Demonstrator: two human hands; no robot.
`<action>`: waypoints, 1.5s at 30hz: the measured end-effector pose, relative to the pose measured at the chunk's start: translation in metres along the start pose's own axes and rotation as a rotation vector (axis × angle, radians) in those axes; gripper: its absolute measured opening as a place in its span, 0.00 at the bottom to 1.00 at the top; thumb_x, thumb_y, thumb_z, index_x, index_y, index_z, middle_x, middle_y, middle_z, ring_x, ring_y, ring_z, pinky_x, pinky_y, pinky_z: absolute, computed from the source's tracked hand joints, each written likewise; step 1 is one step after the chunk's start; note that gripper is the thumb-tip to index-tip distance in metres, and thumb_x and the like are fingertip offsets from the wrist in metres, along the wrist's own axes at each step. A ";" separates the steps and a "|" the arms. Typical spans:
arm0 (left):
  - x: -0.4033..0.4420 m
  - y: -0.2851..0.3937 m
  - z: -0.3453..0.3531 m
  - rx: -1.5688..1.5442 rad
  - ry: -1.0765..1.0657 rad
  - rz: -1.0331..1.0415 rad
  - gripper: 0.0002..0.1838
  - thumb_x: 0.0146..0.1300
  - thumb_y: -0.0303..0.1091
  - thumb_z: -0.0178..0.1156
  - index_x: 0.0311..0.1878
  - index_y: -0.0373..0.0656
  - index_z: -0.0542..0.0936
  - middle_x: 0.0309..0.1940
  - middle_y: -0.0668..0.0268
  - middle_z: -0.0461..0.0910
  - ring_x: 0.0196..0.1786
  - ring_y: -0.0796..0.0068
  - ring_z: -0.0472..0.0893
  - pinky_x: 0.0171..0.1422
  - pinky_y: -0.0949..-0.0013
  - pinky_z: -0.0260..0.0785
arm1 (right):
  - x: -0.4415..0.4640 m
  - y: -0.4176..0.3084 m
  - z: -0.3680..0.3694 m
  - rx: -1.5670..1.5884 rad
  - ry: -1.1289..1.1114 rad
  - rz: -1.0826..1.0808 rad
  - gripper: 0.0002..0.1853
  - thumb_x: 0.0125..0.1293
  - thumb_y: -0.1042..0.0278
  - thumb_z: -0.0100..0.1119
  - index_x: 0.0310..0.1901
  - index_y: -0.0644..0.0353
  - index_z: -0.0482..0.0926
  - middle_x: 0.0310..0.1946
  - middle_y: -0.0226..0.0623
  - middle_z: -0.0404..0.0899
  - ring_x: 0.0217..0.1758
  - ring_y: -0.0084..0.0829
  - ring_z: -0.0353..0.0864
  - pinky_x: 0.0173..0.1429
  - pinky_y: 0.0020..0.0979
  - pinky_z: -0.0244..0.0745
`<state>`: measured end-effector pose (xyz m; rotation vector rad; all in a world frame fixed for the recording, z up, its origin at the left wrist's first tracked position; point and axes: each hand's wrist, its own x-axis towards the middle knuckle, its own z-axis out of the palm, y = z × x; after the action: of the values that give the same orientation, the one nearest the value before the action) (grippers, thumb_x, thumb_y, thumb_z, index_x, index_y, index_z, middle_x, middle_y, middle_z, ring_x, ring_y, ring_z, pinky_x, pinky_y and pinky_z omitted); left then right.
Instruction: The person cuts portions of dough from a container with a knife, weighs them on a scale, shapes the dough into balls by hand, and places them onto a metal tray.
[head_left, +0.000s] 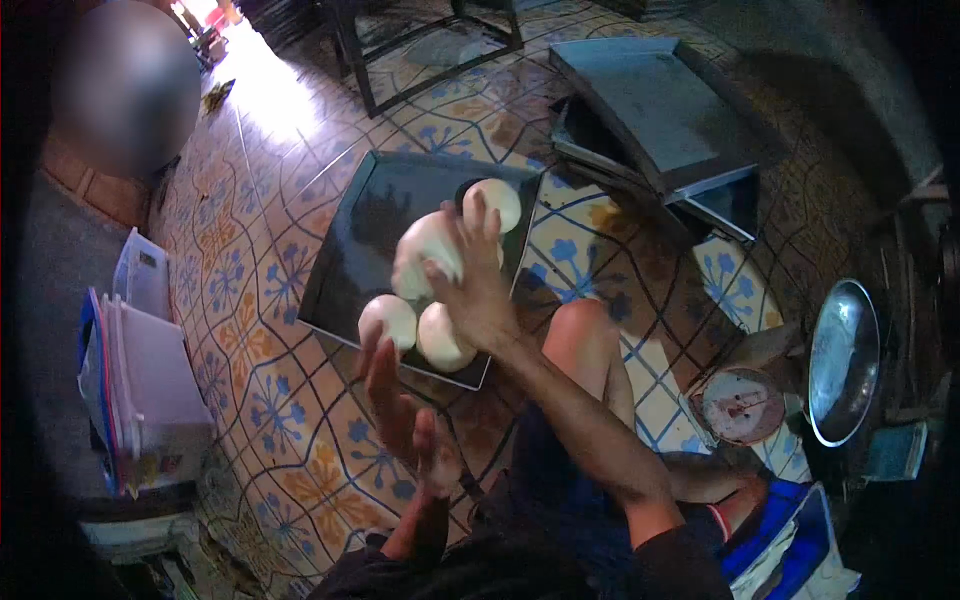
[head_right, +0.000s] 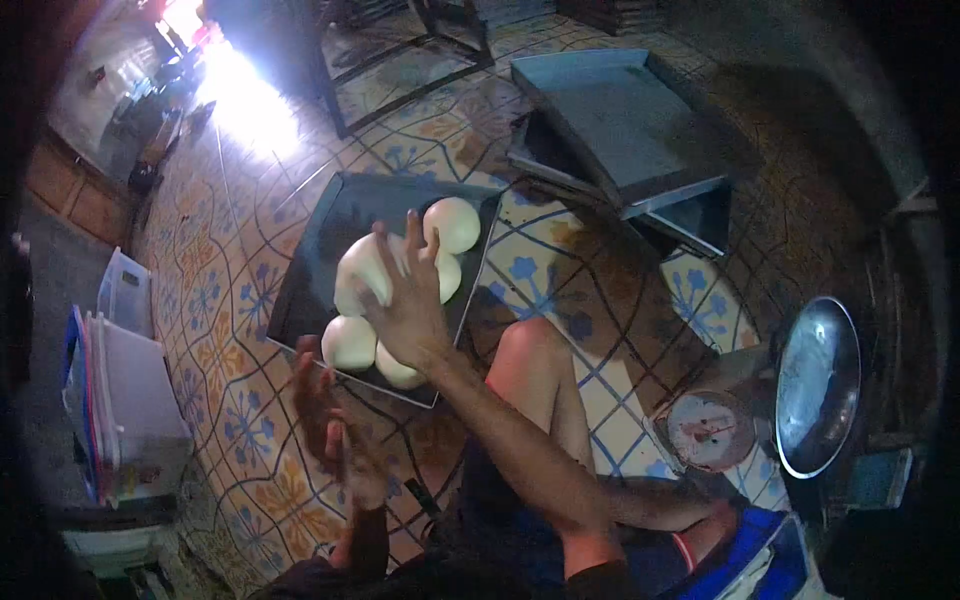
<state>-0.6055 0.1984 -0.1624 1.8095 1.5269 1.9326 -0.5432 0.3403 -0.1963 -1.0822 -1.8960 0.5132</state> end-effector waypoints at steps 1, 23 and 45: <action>-0.007 -0.005 0.005 -0.059 -0.017 -0.243 0.34 0.69 0.55 0.42 0.67 0.35 0.62 0.68 0.53 0.61 0.73 0.59 0.57 0.72 0.50 0.53 | -0.001 0.002 0.012 0.069 -0.161 0.152 0.40 0.70 0.41 0.45 0.74 0.55 0.46 0.75 0.53 0.28 0.77 0.59 0.23 0.75 0.56 0.36; -0.226 0.222 0.152 -1.258 -1.670 -0.474 0.19 0.68 0.38 0.56 0.53 0.31 0.71 0.35 0.53 0.79 0.44 0.59 0.81 0.61 0.52 0.68 | -0.548 -0.043 -0.393 -0.348 1.073 1.106 0.18 0.66 0.67 0.59 0.55 0.64 0.77 0.39 0.39 0.83 0.39 0.30 0.83 0.43 0.30 0.77; -0.331 0.328 0.212 -1.153 -2.020 -0.270 0.10 0.65 0.25 0.54 0.27 0.34 0.75 0.23 0.61 0.77 0.33 0.66 0.79 0.42 0.64 0.71 | -0.566 0.084 -0.438 0.378 0.982 0.913 0.42 0.72 0.38 0.35 0.71 0.71 0.50 0.66 0.59 0.63 0.69 0.47 0.64 0.71 0.34 0.54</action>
<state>-0.1640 -0.0553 -0.2139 1.4431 -0.1379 -0.0049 0.0042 -0.1186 -0.2914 -1.5144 -0.3815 0.6242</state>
